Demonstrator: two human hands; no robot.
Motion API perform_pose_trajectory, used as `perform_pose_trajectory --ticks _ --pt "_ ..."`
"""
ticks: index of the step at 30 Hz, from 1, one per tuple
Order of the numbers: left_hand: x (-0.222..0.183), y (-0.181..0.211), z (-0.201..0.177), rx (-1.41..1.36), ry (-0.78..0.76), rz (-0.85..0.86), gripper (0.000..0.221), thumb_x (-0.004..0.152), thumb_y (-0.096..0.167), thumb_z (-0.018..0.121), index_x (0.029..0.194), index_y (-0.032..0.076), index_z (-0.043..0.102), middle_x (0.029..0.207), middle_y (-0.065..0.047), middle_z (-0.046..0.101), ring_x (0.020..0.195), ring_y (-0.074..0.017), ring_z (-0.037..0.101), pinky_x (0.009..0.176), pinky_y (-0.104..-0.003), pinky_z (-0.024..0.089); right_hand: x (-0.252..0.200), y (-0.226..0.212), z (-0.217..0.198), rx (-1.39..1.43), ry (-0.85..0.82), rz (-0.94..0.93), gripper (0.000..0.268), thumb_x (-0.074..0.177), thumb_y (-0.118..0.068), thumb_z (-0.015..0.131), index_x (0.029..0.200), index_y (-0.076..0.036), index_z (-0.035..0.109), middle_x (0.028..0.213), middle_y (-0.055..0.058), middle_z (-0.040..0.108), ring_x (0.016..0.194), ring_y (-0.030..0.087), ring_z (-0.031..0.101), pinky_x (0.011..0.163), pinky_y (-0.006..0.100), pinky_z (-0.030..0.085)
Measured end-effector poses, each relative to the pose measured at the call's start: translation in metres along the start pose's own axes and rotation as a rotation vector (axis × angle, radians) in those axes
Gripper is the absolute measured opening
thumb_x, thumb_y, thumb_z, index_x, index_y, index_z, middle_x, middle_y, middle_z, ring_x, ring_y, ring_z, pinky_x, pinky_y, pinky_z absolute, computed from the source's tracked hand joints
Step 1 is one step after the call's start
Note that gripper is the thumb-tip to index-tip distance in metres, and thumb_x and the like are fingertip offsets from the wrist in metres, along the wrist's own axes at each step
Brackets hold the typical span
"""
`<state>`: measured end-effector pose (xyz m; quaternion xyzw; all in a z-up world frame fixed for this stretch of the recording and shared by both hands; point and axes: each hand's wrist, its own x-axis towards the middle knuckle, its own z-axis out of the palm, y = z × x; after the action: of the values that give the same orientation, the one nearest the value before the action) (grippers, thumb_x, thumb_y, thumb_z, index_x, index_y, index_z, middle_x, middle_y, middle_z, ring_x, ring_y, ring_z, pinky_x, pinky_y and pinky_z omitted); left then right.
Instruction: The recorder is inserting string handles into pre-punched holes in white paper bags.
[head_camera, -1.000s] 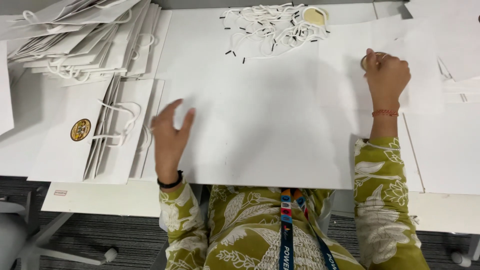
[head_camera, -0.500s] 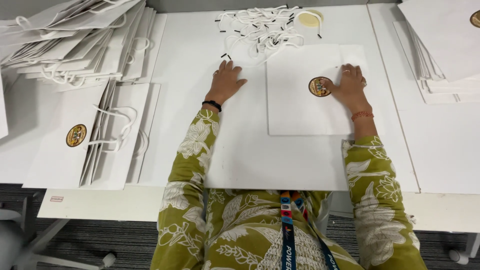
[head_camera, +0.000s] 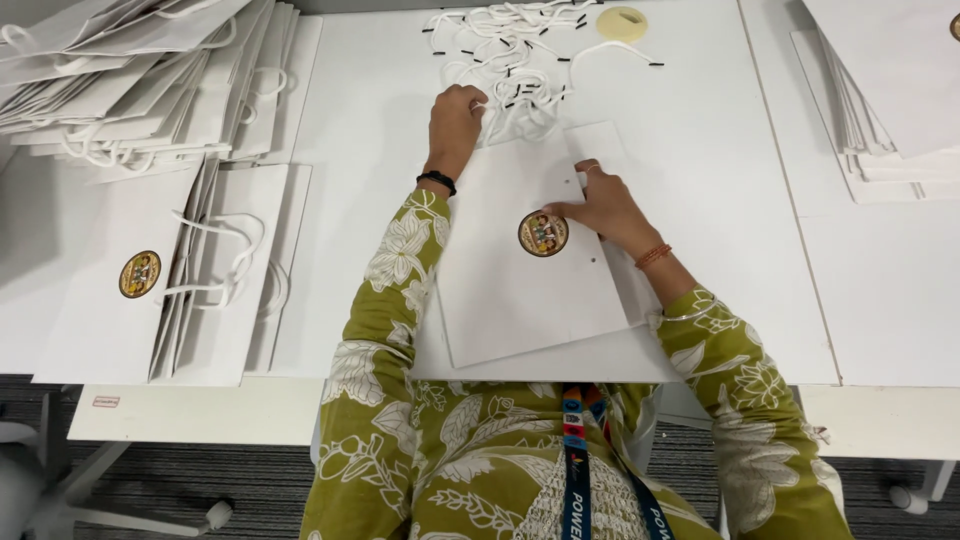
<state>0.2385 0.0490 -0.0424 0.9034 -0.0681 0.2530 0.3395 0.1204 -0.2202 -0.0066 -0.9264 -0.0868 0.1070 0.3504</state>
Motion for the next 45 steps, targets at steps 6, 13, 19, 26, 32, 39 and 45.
perform_pose_trajectory --ticks 6,13,19,26,32,39,45 --pt "-0.001 -0.025 0.042 0.613 -0.158 -0.217 0.013 0.082 0.01 0.072 0.095 0.007 0.074 0.1 -0.014 0.07 0.097 -0.0318 0.069 0.073 -0.041 0.059 -0.022 -0.032 -0.015 0.135 -0.121 0.041 0.082 0.083 -0.046 0.075 0.145 0.0 0.046 0.06 0.01 0.066 0.041 0.019 0.059 0.039 0.031 0.046" --pt "0.03 -0.053 0.054 0.644 -0.206 -0.221 0.014 0.081 0.01 0.073 0.095 0.008 0.074 0.104 -0.016 0.072 0.097 -0.0318 0.071 0.073 -0.039 0.06 -0.022 -0.029 -0.014 0.147 -0.115 0.011 0.077 0.087 -0.043 0.074 0.146 -0.001 0.048 0.057 0.009 0.064 0.041 0.016 0.057 0.04 0.029 0.045" --pt "0.106 0.011 0.006 -0.219 -0.052 -0.404 0.023 0.088 0.019 0.071 0.082 -0.002 0.064 0.08 -0.017 0.076 0.068 -0.0225 0.078 0.071 -0.031 0.063 -0.022 -0.028 -0.017 0.067 -0.135 -0.005 0.075 0.09 -0.042 0.07 0.147 -0.001 0.045 0.054 0.009 0.062 0.039 0.016 0.055 0.041 0.029 0.046" --pt "0.107 0.097 0.007 -0.458 0.175 0.278 0.014 0.085 0.007 0.078 0.088 -0.002 0.068 0.075 -0.009 0.071 0.06 -0.0203 0.068 0.058 -0.03 0.056 -0.016 -0.034 -0.007 0.084 -0.219 -0.104 0.089 0.09 -0.036 0.072 0.157 0.0 0.026 0.054 0.007 0.059 0.038 0.018 0.054 0.042 0.031 0.048" --pt "0.037 0.176 -0.028 -0.391 -0.133 0.396 0.011 0.082 0.007 0.077 0.091 0.003 0.074 0.08 -0.004 0.075 0.053 -0.0124 0.07 0.051 -0.026 0.054 -0.002 -0.015 0.019 0.531 -0.214 0.004 0.088 0.091 -0.031 0.071 0.158 -0.001 0.023 0.07 0.005 0.065 0.052 0.016 0.064 0.047 0.032 0.057" --pt "0.023 0.168 -0.015 -0.509 -0.425 0.168 0.016 0.086 0.013 0.077 0.092 -0.001 0.077 0.076 -0.006 0.077 0.049 -0.0113 0.071 0.045 -0.024 0.054 -0.01 -0.008 -0.033 0.835 -0.232 -0.095 0.073 0.092 -0.02 0.068 0.154 -0.008 0.031 0.088 0.004 0.071 0.064 0.014 0.07 0.047 0.029 0.054" --pt "0.013 0.179 -0.017 -0.778 -0.628 -0.047 0.032 0.093 0.035 0.068 0.099 0.006 0.08 0.086 -0.003 0.079 0.063 -0.0091 0.076 0.049 -0.023 0.058 0.017 0.061 -0.078 1.245 0.176 -0.225 0.024 0.112 -0.023 0.061 0.124 -0.003 0.065 0.073 0.001 0.059 0.052 0.009 0.047 0.046 0.024 0.033"
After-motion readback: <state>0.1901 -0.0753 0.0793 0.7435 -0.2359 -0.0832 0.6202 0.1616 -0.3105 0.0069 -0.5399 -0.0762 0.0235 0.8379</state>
